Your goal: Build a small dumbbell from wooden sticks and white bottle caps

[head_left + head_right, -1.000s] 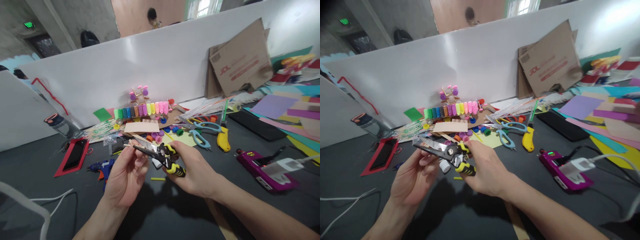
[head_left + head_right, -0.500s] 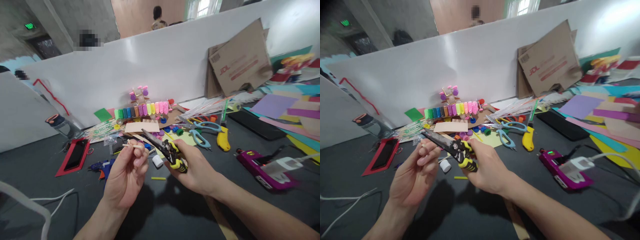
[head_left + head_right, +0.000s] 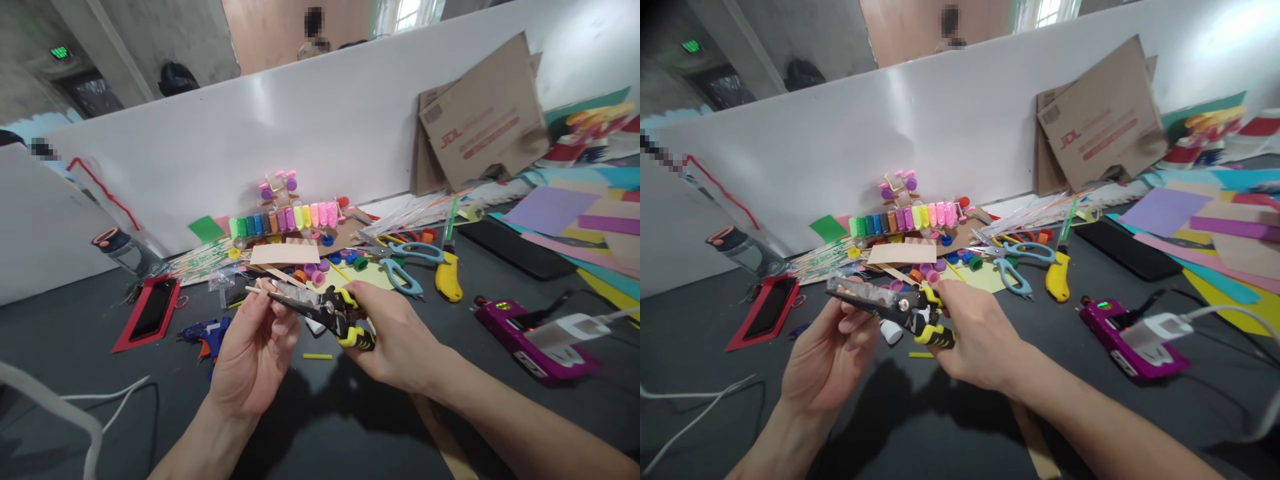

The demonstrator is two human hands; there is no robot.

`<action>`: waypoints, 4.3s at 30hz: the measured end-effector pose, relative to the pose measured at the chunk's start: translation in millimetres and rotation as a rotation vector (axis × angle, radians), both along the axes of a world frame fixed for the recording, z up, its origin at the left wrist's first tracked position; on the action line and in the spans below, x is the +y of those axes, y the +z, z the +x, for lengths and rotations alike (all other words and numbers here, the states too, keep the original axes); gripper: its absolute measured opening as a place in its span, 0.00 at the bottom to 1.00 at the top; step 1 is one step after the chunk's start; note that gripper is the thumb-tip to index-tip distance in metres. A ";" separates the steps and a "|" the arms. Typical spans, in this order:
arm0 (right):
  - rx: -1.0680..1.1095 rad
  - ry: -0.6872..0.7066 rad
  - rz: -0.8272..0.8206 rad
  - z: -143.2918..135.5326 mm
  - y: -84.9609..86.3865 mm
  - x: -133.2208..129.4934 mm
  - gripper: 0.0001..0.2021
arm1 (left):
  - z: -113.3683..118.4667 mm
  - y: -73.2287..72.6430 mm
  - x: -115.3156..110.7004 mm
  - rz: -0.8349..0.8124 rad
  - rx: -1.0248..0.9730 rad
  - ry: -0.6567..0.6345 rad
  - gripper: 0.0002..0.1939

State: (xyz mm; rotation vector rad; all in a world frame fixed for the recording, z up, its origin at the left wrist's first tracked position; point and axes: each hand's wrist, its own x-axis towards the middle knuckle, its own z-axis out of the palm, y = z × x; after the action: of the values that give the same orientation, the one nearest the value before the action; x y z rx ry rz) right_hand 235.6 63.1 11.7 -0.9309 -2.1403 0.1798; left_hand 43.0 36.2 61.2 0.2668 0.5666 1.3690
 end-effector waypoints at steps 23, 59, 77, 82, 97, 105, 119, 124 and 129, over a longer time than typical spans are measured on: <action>-0.002 0.014 -0.049 -0.1 0.7 -0.2 0.09 | -2.9 -4.3 0.8 0.149 0.024 -0.031 0.04; 0.020 0.018 -0.043 -1.3 0.5 2.2 0.15 | -1.7 4.5 -2.3 0.087 -0.068 -0.085 0.15; 0.032 -0.006 -0.003 2.5 3.5 2.6 0.09 | -0.9 5.9 -4.7 0.063 -0.058 -0.072 0.17; 0.010 0.002 -0.025 1.0 2.2 2.8 0.12 | -1.1 5.8 -3.0 0.025 -0.009 -0.066 0.14; -0.021 0.016 0.003 2.5 4.4 1.8 0.08 | -2.7 5.3 -2.3 0.024 -0.049 -0.072 0.10; 0.002 -0.015 0.020 -0.9 -0.9 4.3 0.11 | -5.8 2.7 -1.3 0.139 -0.084 -0.110 0.10; 0.004 0.010 -0.010 0.8 0.1 2.1 0.09 | -5.1 1.8 -2.5 0.084 -0.114 -0.134 0.09; 0.019 0.005 0.012 1.8 1.8 3.2 0.06 | -6.0 2.0 -2.1 0.133 -0.134 -0.156 0.04; 0.032 0.034 -0.041 0.7 2.9 1.4 0.08 | -8.1 2.5 -2.1 0.162 -0.113 -0.137 0.04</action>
State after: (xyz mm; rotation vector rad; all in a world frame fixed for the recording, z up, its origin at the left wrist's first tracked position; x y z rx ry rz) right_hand 236.3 64.4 14.7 -0.9098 -2.1312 0.2545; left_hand 34.9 34.0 63.7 0.3507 0.3378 1.2892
